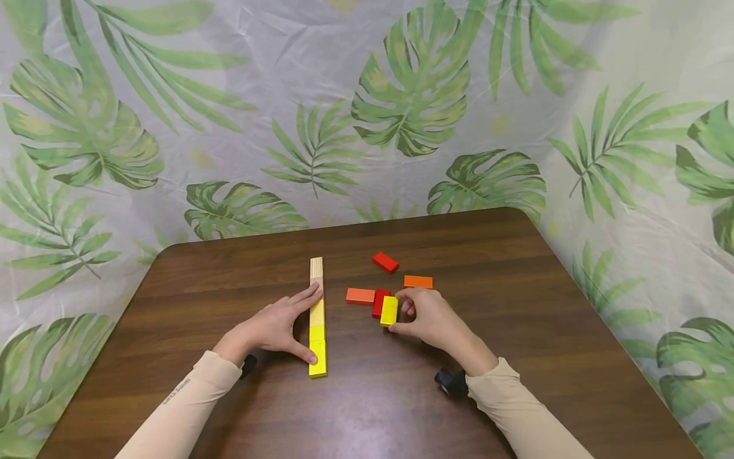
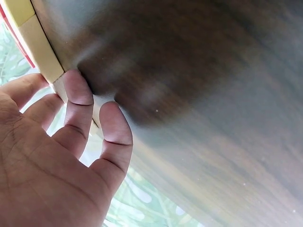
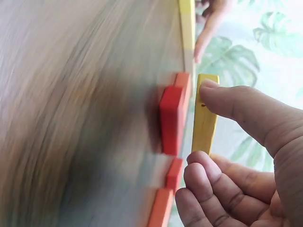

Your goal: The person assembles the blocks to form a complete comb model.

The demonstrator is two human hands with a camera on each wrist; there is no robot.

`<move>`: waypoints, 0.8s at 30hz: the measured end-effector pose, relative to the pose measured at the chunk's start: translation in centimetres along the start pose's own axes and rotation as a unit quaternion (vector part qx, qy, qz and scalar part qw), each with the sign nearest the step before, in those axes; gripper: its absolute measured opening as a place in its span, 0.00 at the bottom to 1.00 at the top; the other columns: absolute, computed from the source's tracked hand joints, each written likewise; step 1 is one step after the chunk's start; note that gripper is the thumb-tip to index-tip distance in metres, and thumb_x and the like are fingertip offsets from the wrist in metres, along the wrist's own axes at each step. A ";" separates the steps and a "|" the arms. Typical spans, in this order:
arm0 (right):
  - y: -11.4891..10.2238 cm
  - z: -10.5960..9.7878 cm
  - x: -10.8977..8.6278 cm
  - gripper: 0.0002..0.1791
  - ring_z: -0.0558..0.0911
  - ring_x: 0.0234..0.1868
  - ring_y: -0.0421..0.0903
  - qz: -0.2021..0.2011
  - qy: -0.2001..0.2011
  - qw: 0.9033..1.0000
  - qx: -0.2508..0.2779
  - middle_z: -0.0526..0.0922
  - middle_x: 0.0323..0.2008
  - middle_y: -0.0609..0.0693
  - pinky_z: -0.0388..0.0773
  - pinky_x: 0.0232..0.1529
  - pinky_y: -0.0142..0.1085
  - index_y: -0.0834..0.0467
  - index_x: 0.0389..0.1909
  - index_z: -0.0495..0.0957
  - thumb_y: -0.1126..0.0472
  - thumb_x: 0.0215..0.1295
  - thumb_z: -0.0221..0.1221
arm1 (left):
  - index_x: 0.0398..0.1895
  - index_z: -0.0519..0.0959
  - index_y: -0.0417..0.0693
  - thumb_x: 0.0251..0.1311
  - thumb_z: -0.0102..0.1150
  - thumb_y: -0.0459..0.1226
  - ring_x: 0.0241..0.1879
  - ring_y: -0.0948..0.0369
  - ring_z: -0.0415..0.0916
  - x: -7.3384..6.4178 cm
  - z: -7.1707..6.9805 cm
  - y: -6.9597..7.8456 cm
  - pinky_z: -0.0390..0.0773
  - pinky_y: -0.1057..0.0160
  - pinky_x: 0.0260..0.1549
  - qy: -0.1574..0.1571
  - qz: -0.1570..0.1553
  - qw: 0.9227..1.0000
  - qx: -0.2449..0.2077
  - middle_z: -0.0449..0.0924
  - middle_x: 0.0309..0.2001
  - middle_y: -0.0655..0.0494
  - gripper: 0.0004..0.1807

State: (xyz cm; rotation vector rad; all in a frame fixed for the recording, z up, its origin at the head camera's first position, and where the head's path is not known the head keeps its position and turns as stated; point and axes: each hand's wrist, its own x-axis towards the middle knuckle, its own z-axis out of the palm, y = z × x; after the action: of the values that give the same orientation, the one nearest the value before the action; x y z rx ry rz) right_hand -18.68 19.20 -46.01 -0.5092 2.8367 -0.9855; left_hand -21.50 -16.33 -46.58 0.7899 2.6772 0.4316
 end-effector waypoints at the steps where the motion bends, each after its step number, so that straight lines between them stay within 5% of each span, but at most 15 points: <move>1: -0.3 0.1 -0.1 0.33 0.79 0.38 0.43 -0.002 -0.002 1.000 0.000 0.84 0.37 0.48 0.82 0.44 0.35 0.64 0.60 0.83 0.53 0.57 0.81 | 0.89 0.52 0.56 0.40 0.83 0.69 0.79 0.33 0.61 0.0 0.0 0.0 0.67 0.26 0.68 0.000 0.000 1.000 0.000 0.42 0.90 0.60 0.75; 24: -5.8 3.8 -3.1 0.32 0.80 0.39 0.40 -0.116 -0.034 0.993 -0.008 0.84 0.37 0.45 0.81 0.43 0.30 0.60 0.58 0.85 0.53 0.55 0.83 | 0.89 0.50 0.60 0.39 0.82 0.71 0.80 0.33 0.60 0.0 0.0 -0.2 0.67 0.27 0.70 -0.001 -0.007 1.000 0.003 0.40 0.90 0.62 0.76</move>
State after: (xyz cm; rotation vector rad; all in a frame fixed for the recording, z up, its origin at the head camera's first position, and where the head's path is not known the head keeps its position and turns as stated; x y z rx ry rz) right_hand -13.41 13.75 -45.46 -0.8734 2.7717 -0.9606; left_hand -21.62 -16.50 -46.65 0.7736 2.6819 0.4194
